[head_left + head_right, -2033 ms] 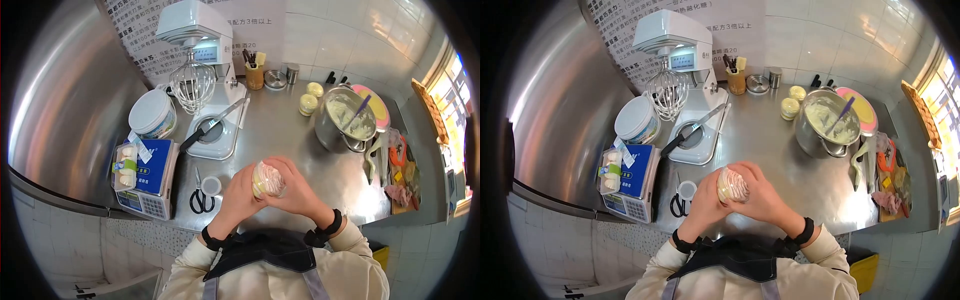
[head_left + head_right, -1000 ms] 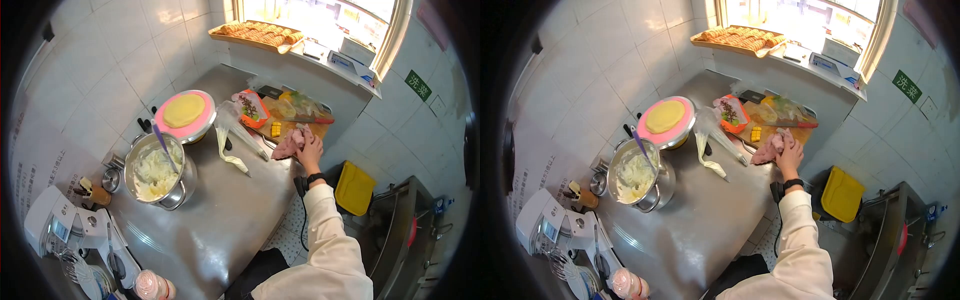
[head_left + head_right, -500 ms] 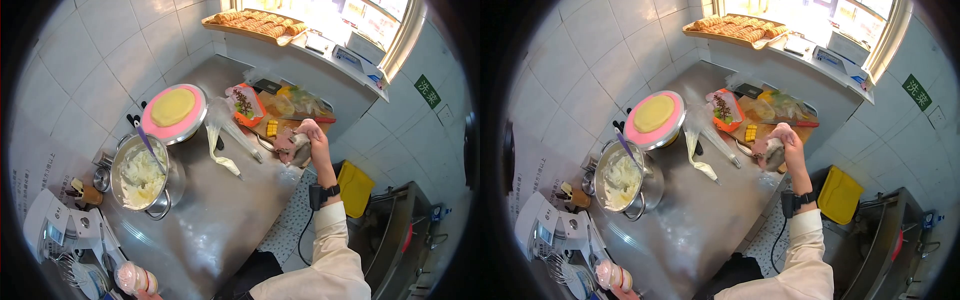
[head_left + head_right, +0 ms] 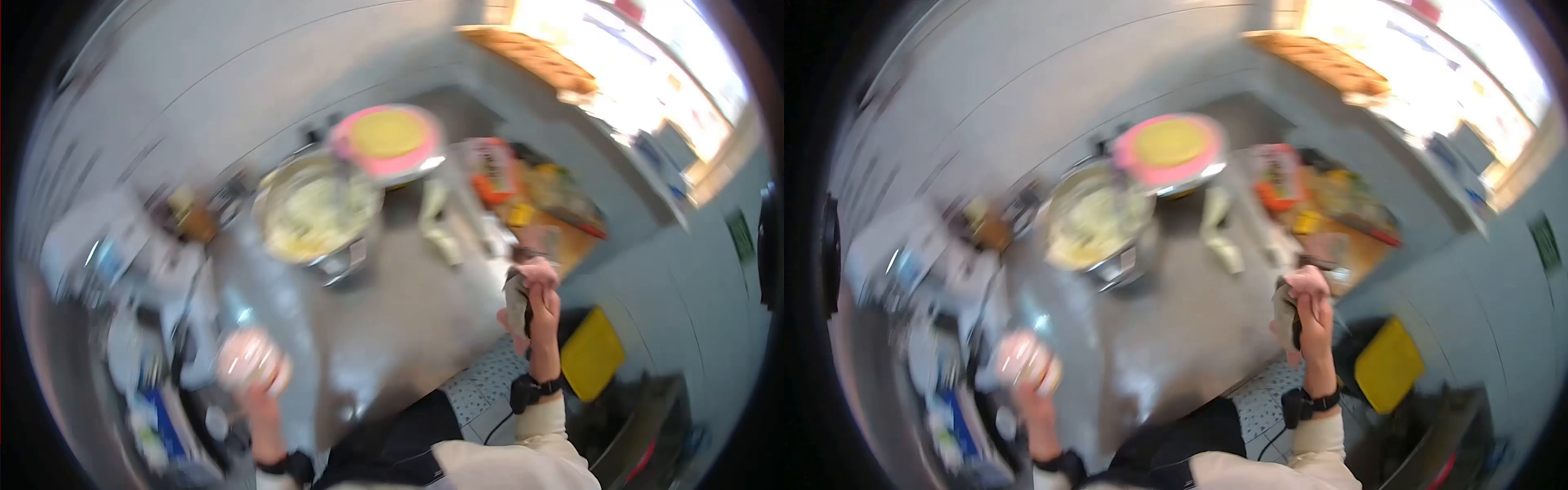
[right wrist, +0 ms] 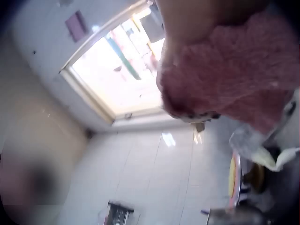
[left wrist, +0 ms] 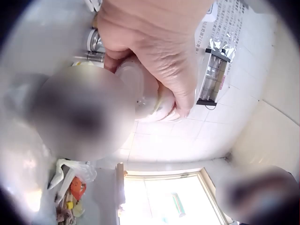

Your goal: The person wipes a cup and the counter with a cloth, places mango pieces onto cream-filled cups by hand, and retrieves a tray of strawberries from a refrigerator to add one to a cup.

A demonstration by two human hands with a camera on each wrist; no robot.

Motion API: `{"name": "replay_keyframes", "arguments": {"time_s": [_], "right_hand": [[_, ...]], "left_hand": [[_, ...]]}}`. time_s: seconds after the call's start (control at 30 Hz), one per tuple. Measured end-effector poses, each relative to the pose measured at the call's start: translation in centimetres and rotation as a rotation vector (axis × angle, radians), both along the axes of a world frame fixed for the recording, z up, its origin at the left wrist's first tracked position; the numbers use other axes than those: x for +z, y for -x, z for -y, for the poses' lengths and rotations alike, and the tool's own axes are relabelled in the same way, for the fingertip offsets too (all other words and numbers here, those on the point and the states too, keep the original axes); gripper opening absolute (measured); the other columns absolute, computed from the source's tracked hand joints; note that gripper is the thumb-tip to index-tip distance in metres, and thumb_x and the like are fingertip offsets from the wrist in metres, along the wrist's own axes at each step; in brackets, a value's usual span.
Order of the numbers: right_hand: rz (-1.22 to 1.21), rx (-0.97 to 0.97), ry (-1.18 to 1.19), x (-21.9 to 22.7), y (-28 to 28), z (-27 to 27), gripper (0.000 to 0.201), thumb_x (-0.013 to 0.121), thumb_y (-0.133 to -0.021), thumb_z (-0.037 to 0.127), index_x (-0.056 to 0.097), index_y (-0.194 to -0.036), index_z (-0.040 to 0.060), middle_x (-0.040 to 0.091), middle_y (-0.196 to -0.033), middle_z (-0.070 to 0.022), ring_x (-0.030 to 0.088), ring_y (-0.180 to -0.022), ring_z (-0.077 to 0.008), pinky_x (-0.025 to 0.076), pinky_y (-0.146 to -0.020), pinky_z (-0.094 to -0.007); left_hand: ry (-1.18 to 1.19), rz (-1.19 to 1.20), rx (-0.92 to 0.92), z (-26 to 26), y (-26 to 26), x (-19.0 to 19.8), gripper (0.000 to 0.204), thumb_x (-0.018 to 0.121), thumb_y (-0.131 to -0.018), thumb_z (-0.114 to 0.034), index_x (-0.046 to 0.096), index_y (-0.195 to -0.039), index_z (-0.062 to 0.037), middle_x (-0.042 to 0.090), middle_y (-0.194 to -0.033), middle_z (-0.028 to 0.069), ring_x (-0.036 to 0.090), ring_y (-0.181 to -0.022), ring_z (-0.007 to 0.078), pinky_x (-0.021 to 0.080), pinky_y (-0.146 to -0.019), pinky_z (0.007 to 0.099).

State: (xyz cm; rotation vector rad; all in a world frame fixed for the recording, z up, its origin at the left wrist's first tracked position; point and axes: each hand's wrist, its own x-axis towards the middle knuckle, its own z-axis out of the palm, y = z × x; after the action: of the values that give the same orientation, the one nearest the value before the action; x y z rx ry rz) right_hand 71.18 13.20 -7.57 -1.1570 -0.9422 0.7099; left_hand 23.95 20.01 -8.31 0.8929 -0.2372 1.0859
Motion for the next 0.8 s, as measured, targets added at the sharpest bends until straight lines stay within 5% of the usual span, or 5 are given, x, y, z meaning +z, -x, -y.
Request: {"name": "replay_keyframes", "arguments": {"time_s": [0.07,0.1,0.3,0.57,0.8], "right_hand": [[0.156,0.306,-0.074,1.5,6.4,-1.2,0.034,0.048,-0.095,0.020,0.052,-0.119,-0.0035,0.052,-0.125,-0.0114,0.046,-0.118,-0.0170,0.036,-0.095,-0.0295],[-0.067,0.477,-0.125,3.3,11.0,-1.8,0.045,0.045,-0.095,0.021,0.037,-0.133,-0.0033,0.035,-0.140,-0.0158,0.040,-0.126,-0.0234,0.033,-0.100,-0.0339],[0.368,0.812,-0.558,7.6,27.0,-5.0,0.086,0.030,-0.091,0.055,-0.003,-0.142,-0.0052,-0.003,-0.149,-0.0250,-0.002,-0.139,-0.0352,0.002,-0.111,-0.0440],[-0.316,0.880,-0.327,8.9,34.2,-3.6,0.067,0.031,-0.097,0.030,-0.007,-0.143,-0.0018,0.007,-0.149,-0.0252,0.012,-0.139,-0.0314,0.009,-0.111,-0.0400],[-0.081,0.981,-0.296,10.4,36.1,-1.6,0.056,0.030,-0.098,0.027,0.015,-0.142,-0.0055,0.026,-0.146,-0.0167,0.026,-0.134,-0.0220,0.023,-0.106,-0.0304]], "left_hand": [[0.202,-0.710,1.053,3.1,-2.7,1.4,0.056,0.050,-0.091,-0.038,0.038,-0.131,-0.0015,0.049,-0.125,0.0114,0.047,-0.118,0.0209,0.038,-0.100,0.0375],[0.217,-0.729,1.129,3.2,-3.7,2.6,0.056,0.050,-0.091,-0.038,0.038,-0.131,-0.0015,0.049,-0.125,0.0114,0.047,-0.118,0.0209,0.038,-0.100,0.0375],[0.248,-0.693,1.161,2.2,-7.7,6.1,0.074,0.076,-0.073,-0.034,0.039,-0.127,0.0012,0.049,-0.124,0.0099,0.049,-0.113,0.0191,0.040,-0.095,0.0326],[0.101,-0.606,1.303,5.6,-2.1,6.7,0.088,0.085,-0.059,-0.032,0.037,-0.125,0.0026,0.052,-0.120,0.0123,0.051,-0.112,0.0202,0.042,-0.094,0.0346],[0.233,-0.762,1.474,6.7,2.0,5.7,0.074,0.078,-0.068,-0.021,0.038,-0.127,0.0021,0.053,-0.121,0.0127,0.053,-0.110,0.0219,0.042,-0.094,0.0340]]}}
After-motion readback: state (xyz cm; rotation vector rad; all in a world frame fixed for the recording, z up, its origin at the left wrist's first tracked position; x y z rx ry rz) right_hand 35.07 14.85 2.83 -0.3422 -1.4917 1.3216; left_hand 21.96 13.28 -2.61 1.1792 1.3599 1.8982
